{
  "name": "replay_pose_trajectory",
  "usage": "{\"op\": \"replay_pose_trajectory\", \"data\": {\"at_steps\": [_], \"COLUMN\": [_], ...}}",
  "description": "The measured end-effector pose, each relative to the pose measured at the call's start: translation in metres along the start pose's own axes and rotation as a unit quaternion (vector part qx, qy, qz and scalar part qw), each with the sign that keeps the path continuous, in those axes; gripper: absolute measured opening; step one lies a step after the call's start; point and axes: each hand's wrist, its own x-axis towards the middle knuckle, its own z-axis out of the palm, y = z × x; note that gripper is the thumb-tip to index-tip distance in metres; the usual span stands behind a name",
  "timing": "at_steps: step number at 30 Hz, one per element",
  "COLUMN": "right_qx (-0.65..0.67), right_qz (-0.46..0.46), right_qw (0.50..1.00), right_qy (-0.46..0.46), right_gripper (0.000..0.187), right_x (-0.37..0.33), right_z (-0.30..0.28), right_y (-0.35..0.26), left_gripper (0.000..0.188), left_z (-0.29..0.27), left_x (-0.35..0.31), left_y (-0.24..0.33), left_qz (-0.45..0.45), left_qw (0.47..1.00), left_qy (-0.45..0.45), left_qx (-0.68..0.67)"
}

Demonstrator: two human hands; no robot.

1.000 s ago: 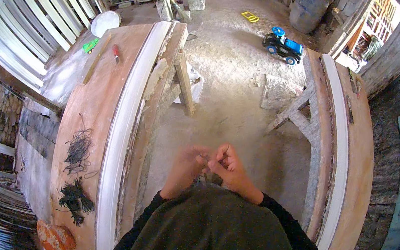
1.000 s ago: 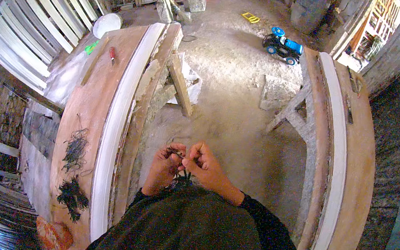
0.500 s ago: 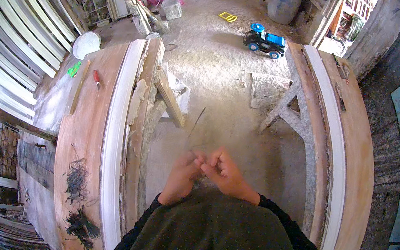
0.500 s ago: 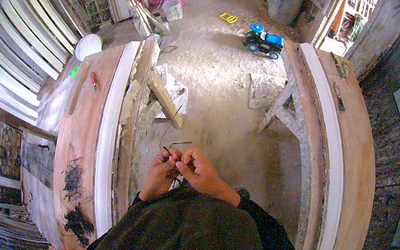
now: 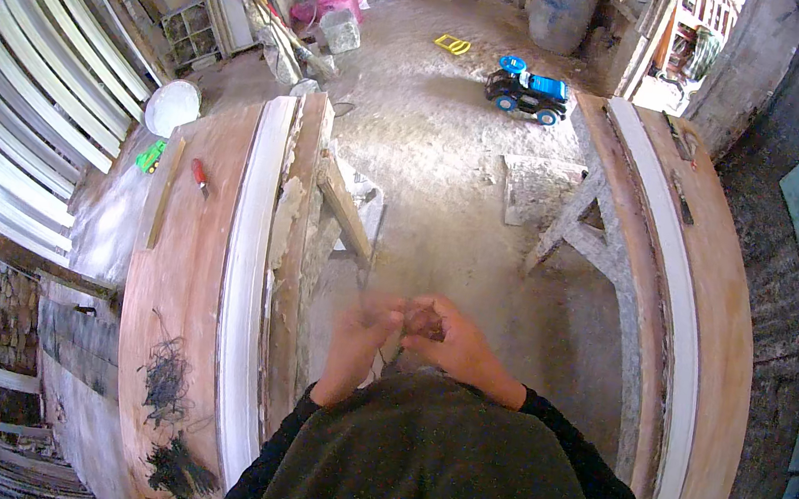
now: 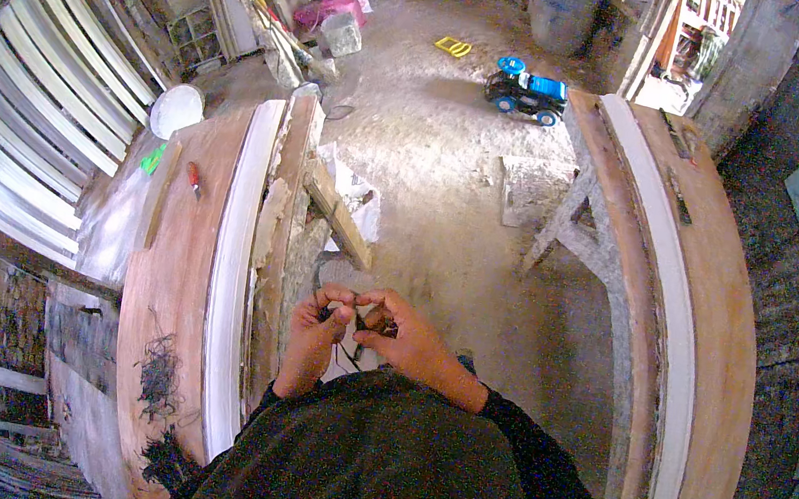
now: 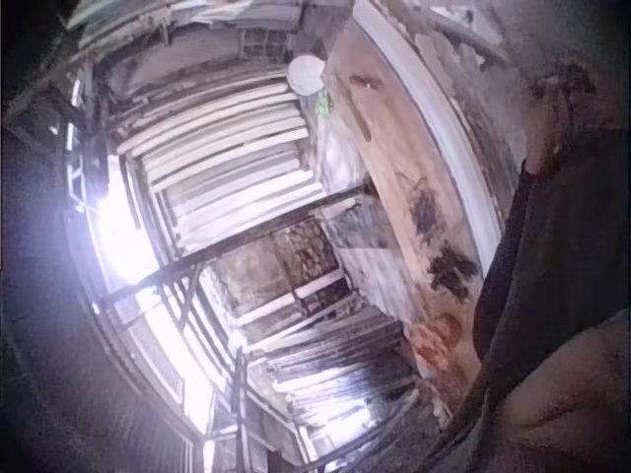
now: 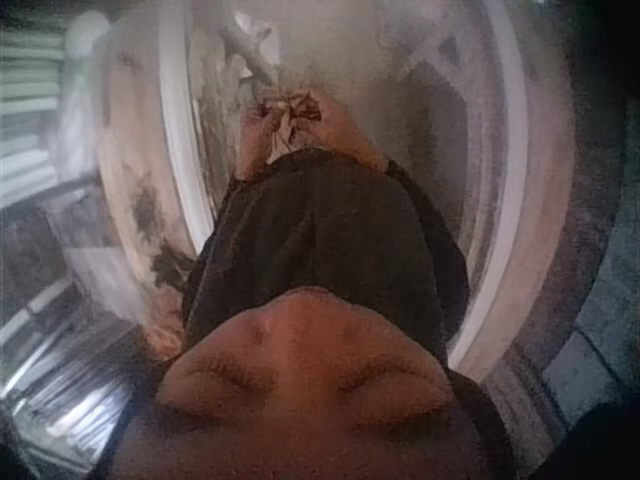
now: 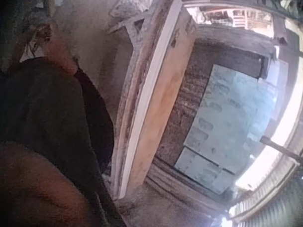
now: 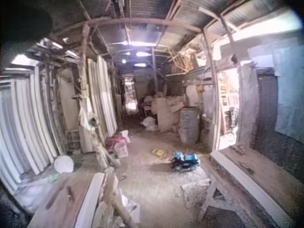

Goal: The person untangles and organizes black cords on a wooden workbench. They separate the cords into smaller bundles and place them on the table. The person briefly walks through a cluttered workshop area before returning to the workbench to continue sorting.

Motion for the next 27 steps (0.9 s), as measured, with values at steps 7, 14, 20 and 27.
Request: {"op": "replay_pose_trajectory", "data": {"at_steps": [7,14,20,27], "right_qx": [0.218,0.162,0.205,0.219], "right_qz": [0.072,0.028,0.02,0.016], "right_qw": [0.959,0.958,0.94,0.951], "right_qy": [0.163,0.235,0.273,0.217], "right_gripper": [0.016,0.017,0.021,0.022], "right_x": [0.007,0.01,0.004,-0.007], "right_z": [-0.009,-0.021,-0.037,-0.059], "right_y": [0.016,0.024,0.034,0.032], "left_gripper": [0.03,0.015,0.008,0.011], "left_z": [0.018,0.0,0.007,0.031], "left_x": [0.0,0.012,0.017,0.029], "left_y": [0.009,-0.011,-0.028,-0.036], "left_qz": [-0.022,-0.038,-0.081,-0.085], "left_qw": [0.995,0.999,0.994,0.994], "left_qy": [-0.093,-0.006,0.008,0.04], "left_qx": [0.037,0.005,-0.069,-0.059]}}
